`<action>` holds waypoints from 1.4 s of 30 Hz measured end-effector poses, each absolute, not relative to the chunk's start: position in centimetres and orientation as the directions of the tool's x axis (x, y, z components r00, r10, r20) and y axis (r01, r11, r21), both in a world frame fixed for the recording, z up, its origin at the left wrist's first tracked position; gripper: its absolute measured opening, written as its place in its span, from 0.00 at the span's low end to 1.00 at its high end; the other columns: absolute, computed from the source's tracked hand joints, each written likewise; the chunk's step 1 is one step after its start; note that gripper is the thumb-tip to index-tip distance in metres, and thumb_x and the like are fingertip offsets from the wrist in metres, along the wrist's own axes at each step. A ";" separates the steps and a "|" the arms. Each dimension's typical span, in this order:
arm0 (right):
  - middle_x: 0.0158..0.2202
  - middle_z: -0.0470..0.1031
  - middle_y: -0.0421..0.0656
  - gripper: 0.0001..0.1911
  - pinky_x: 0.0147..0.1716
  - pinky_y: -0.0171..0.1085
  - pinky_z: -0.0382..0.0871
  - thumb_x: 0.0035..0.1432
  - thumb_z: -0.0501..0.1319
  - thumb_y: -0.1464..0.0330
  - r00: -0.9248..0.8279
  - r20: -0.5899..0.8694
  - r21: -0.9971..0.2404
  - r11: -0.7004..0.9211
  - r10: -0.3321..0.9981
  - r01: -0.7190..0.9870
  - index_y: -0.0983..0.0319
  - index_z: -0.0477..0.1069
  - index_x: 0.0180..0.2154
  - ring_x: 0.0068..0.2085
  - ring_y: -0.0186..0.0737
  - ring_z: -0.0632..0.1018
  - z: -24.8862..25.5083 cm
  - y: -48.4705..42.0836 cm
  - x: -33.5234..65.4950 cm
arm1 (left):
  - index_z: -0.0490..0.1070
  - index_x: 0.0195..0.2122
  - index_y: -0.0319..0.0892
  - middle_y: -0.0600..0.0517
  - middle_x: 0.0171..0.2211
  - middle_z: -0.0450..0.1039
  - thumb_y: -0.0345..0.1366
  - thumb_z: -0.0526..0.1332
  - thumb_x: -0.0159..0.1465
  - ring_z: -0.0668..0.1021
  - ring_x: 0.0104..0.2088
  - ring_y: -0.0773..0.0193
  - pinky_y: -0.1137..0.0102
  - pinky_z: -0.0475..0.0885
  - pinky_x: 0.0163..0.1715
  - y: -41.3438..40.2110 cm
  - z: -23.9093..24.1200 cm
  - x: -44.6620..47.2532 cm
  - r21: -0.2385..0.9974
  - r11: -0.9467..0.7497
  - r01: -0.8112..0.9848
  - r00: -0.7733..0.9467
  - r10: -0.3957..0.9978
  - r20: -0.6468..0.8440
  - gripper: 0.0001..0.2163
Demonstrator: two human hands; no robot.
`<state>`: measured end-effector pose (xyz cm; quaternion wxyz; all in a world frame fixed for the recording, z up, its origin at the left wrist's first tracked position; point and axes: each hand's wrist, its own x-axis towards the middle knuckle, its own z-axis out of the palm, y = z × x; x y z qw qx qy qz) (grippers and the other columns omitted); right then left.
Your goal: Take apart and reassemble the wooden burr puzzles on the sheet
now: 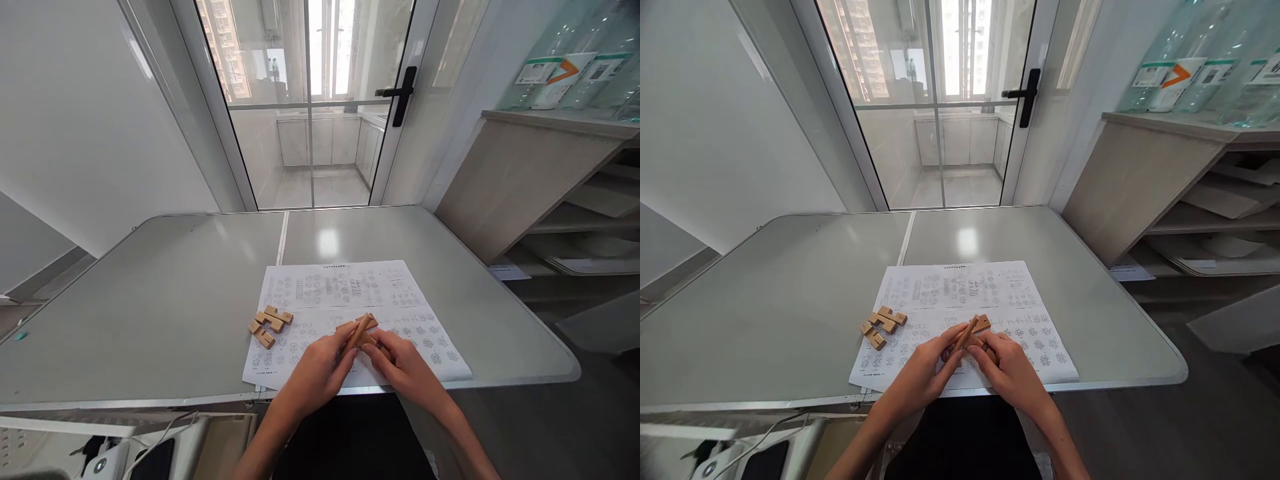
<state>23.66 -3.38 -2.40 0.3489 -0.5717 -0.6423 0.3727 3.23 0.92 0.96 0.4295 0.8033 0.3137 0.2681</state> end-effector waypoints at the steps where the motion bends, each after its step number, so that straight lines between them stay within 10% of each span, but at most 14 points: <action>1: 0.24 0.63 0.36 0.19 0.30 0.37 0.60 0.72 0.54 0.53 -0.104 0.023 -0.874 0.070 0.994 0.480 0.59 0.71 0.36 0.28 0.39 0.66 -2.4 -3.4 23.7 | 0.60 0.70 0.53 0.50 0.63 0.74 0.35 0.54 0.76 0.80 0.57 0.55 0.60 0.76 0.57 1.0 0.8 3.2 0.856 -0.441 0.271 0.657 0.734 0.170 0.22; 7: 0.25 0.64 0.35 0.16 0.31 0.38 0.61 0.69 0.59 0.53 -0.135 0.022 -0.926 0.072 0.991 0.372 0.57 0.73 0.46 0.28 0.38 0.66 -1.7 -3.6 23.8 | 0.63 0.69 0.51 0.50 0.62 0.75 0.36 0.50 0.77 0.80 0.57 0.55 0.58 0.76 0.57 1.3 -0.5 2.7 0.852 -0.418 0.315 0.551 0.811 0.194 0.20; 27: 0.23 0.63 0.35 0.24 0.26 0.36 0.56 0.68 0.58 0.47 -0.202 -0.077 -0.965 -0.022 0.976 0.260 0.59 0.66 0.31 0.25 0.35 0.63 -1.2 -3.6 23.9 | 0.61 0.70 0.53 0.51 0.62 0.75 0.37 0.51 0.77 0.82 0.52 0.57 0.60 0.77 0.53 1.7 -0.8 2.8 0.854 -0.428 0.296 0.476 0.841 0.256 0.21; 36: 0.20 0.64 0.34 0.24 0.25 0.35 0.59 0.68 0.59 0.47 -0.208 -0.081 -0.975 -0.034 0.975 0.220 0.58 0.63 0.29 0.23 0.34 0.65 -1.8 -3.6 24.1 | 0.65 0.68 0.48 0.50 0.38 0.82 0.39 0.50 0.77 0.83 0.38 0.59 0.62 0.80 0.44 2.0 -1.9 2.9 0.831 -0.443 0.335 0.461 0.847 0.265 0.20; 42: 0.22 0.67 0.35 0.22 0.26 0.36 0.61 0.69 0.57 0.48 -0.203 -0.080 -0.966 -0.025 0.976 0.259 0.58 0.66 0.33 0.24 0.35 0.67 -1.6 -3.5 24.0 | 0.52 0.74 0.55 0.49 0.66 0.69 0.33 0.47 0.77 0.81 0.50 0.59 0.58 0.77 0.55 1.9 -1.4 2.9 0.789 -0.537 0.299 0.528 0.782 0.331 0.25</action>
